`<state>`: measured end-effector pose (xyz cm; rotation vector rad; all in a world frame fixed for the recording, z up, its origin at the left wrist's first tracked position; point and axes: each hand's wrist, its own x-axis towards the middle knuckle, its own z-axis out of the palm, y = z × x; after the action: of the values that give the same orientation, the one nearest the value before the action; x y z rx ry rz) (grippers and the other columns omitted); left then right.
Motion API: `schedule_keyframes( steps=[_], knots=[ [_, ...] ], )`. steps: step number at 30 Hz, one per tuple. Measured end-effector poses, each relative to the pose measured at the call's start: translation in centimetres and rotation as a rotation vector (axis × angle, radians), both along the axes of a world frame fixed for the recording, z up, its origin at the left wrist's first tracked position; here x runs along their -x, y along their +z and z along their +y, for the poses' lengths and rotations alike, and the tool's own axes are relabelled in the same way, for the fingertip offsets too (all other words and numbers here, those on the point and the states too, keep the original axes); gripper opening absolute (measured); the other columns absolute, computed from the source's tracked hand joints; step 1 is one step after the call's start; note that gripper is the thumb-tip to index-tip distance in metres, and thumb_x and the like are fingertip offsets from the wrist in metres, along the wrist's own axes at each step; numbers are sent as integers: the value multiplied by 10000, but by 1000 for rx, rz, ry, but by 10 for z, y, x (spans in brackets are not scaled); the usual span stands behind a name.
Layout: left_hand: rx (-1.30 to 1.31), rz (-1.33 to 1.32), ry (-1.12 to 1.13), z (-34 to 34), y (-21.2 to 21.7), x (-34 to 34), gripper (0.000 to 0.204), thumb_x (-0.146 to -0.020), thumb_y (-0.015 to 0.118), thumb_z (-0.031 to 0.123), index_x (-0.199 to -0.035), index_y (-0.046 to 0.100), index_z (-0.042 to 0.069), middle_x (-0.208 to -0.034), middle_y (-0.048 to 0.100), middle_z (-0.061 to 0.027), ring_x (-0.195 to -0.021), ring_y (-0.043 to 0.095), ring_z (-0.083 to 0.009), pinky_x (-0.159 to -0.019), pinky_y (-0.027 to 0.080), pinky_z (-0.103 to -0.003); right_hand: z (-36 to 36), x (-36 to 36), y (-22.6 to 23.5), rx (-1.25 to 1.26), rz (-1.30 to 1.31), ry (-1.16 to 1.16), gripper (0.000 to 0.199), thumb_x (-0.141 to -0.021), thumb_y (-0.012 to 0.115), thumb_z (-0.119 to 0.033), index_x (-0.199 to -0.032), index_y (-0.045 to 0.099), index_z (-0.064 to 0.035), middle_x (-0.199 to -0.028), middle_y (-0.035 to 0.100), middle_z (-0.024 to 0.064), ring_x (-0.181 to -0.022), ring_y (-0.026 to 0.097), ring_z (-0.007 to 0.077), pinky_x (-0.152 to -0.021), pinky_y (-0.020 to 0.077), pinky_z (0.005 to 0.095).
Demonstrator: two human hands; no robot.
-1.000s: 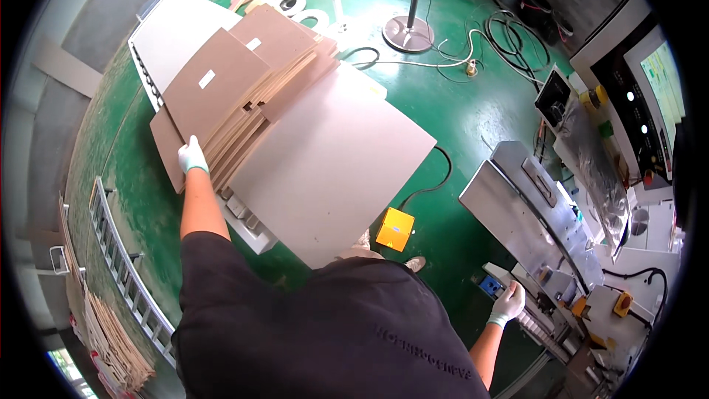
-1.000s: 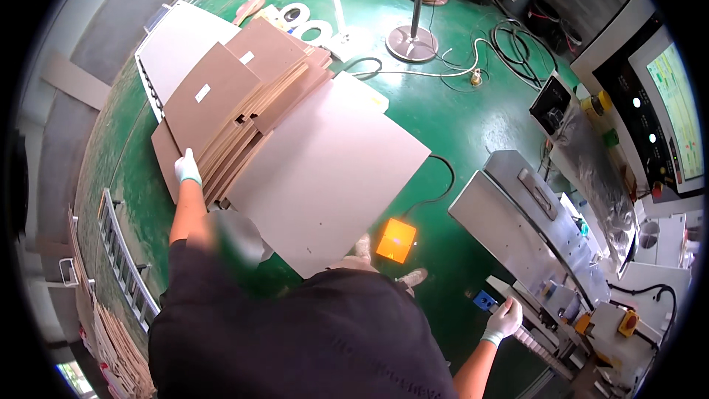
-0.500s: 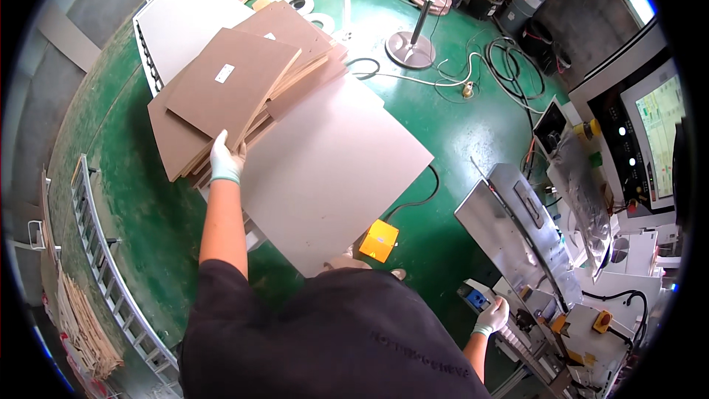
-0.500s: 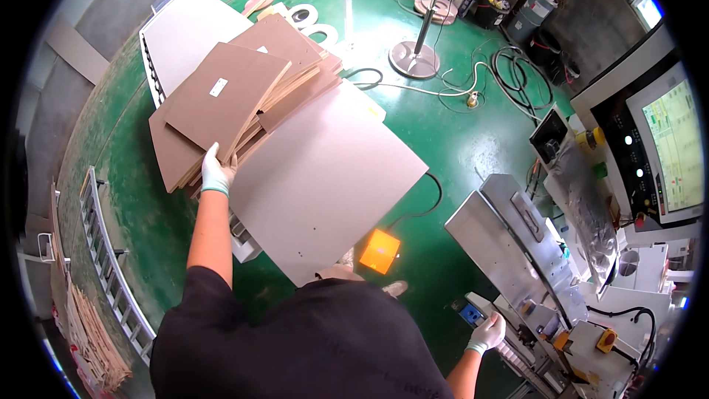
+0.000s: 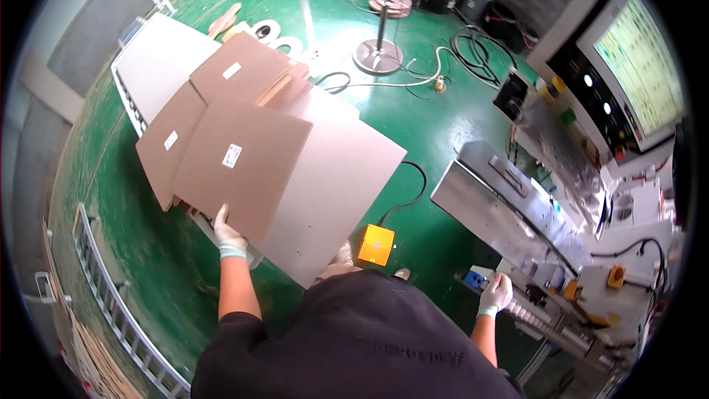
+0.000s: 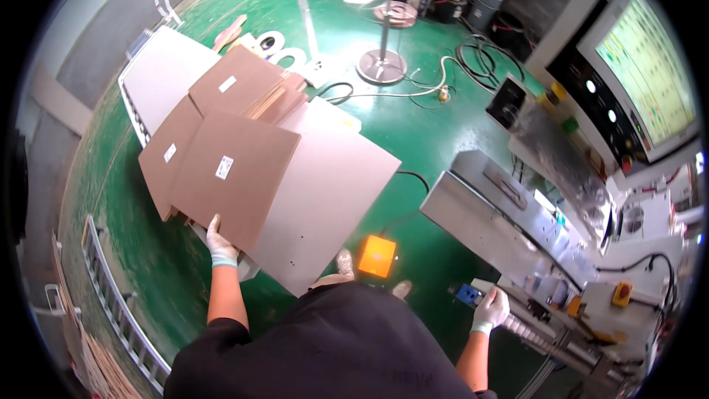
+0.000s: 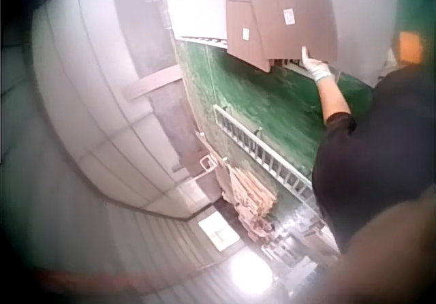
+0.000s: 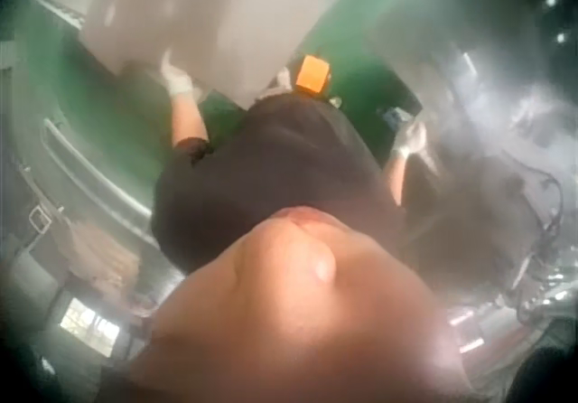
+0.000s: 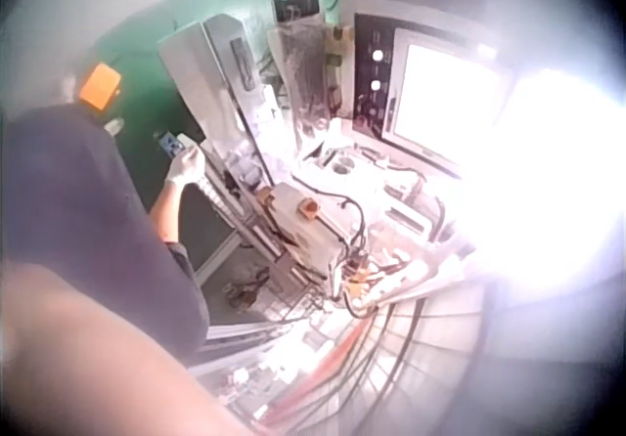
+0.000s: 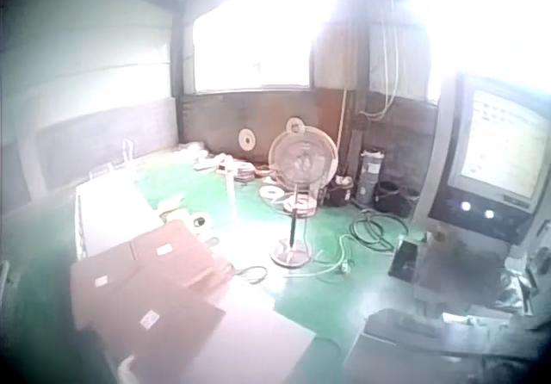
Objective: The person takes wood panels from a stack, places them into an automated machine, and then puts them back onto the stack.
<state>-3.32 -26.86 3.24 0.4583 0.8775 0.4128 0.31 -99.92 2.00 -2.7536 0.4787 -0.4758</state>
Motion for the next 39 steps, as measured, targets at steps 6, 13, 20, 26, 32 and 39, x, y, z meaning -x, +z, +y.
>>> schedule_keyframes(
  steps=[6, 13, 20, 26, 32, 39],
  knots=[
    [-225, 13, -230, -67, 39, 12, 449, -990, 588, 324, -1332, 638, 38, -1321, 669, -106, -1218, 631, -330, -1047, 514, -500, 6, -10, 24, -30, 52, -35, 210, -938, 628, -276, -915, 733, -95, -947, 729, 133, -913, 690, 364, -823, 538, 464],
    [34, -318, -906, -136, 10, -65, 655, -771, 772, 145, -1384, 593, 1, -1352, 665, -148, -1252, 619, -371, -1117, 463, -538, 63, -38, 55, -1543, -94, 8, 466, -1064, 563, -344, -1393, 569, -13, -1257, 663, 108, -1072, 645, 183, -937, 521, 346],
    [53, -156, -1602, -304, 7, -174, 568, -820, 744, 52, -1359, 578, -14, -1252, 684, -122, -1157, 666, -285, -1030, 529, -420, 48, 19, 63, -1501, -445, -336, 354, -1048, 598, -321, -1061, 737, 4, -1000, 723, 52, -925, 644, 142, -883, 496, 313],
    [95, -223, -1820, -428, -11, -155, 528, -864, 697, 69, -1375, 581, 11, -1297, 673, -106, -1207, 650, -284, -1067, 519, -441, -1, 109, 7, -1549, -949, -819, 121, -996, 606, -71, -978, 717, -25, -952, 725, 68, -921, 678, 183, -900, 544, 319],
    [-16, -214, -1910, -482, -11, -139, 480, -996, 638, 169, -1436, 517, 21, -1373, 627, -107, -1221, 639, -274, -1068, 519, -428, -28, 129, -13, -1498, -1101, -1036, 156, -985, 628, -142, -1079, 687, -31, -1032, 724, 88, -972, 680, 204, -895, 559, 356],
    [-185, -207, -1670, -550, -18, -120, 620, -1083, 472, 526, -1449, 505, 27, -1393, 602, -107, -1230, 615, -259, -1047, 519, -399, 16, 90, 37, -2432, -943, -995, 477, -957, 712, -361, -1341, 581, -110, -1360, 611, 97, -1261, 545, 318, -1074, 444, 532]
  ],
)
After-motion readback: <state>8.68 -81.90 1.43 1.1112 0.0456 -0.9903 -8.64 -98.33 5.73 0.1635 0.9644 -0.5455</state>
